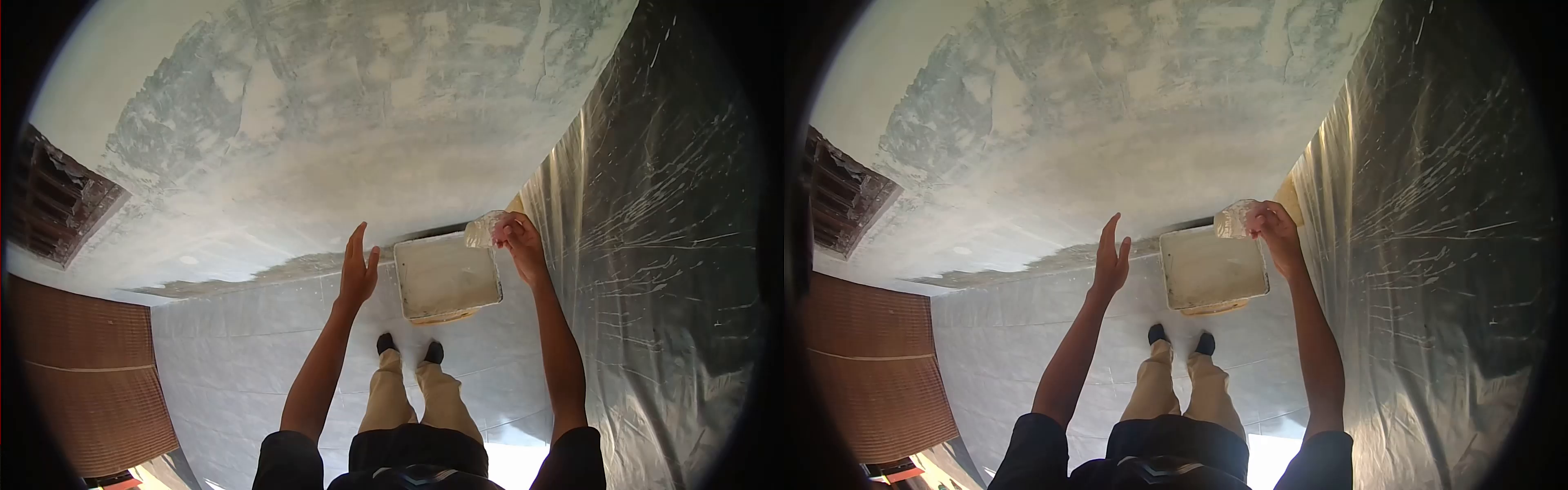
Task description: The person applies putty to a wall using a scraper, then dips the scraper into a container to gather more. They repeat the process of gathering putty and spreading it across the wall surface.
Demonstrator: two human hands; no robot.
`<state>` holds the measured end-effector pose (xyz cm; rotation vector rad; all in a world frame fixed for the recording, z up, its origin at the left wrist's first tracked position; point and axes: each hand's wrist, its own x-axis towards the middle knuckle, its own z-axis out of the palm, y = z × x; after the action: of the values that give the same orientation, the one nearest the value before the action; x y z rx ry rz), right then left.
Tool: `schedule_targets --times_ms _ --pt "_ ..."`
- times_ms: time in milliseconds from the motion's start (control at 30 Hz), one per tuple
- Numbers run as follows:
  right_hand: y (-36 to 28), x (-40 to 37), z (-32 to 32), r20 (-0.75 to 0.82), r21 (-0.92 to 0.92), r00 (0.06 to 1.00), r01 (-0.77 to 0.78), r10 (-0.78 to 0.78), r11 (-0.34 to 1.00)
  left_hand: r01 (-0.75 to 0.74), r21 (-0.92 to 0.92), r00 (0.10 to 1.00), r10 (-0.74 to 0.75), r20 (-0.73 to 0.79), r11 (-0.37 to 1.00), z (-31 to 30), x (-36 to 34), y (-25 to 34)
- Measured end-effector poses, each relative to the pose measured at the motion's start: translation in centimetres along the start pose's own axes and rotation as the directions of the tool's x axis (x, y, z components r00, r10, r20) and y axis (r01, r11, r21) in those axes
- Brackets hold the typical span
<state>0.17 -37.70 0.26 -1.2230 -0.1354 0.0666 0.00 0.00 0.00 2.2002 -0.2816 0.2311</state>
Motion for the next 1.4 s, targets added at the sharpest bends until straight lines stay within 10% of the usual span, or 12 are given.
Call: schedule_targets --times_ms 300,600,1000,1200,1400 --pt "-20.0 5.9 13.0 -0.093 -0.044 0.95 0.297 -0.3 0.954 -0.27 0.088 0.921 0.284 -0.267 0.959 -14.6 8.8 10.6" --pt "-35.2 10.9 30.1 0.033 -0.2 0.815 0.573 -0.579 0.795 -0.494 0.293 0.649 0.571 -0.503 0.819 -34.4 15.3 17.1" --pt "-44.0 16.8 51.1 0.133 -0.269 0.57 0.808 -0.81 0.524 -0.576 0.596 0.352 0.828 -0.437 0.559 -54.3 22.6 21.3" --pt "-45.0 18.3 56.5 0.152 -0.468 0.288 0.863 -0.946 0.187 -0.526 0.686 0.257 0.863 -0.436 0.503 -57.2 25.2 22.7" --pt "-43.9 20.1 55.9 0.42 -0.653 -0.171 0.625 -0.891 -0.428 -0.501 0.719 0.227 0.875 -0.427 0.481 -57.1 26.3 22.1"
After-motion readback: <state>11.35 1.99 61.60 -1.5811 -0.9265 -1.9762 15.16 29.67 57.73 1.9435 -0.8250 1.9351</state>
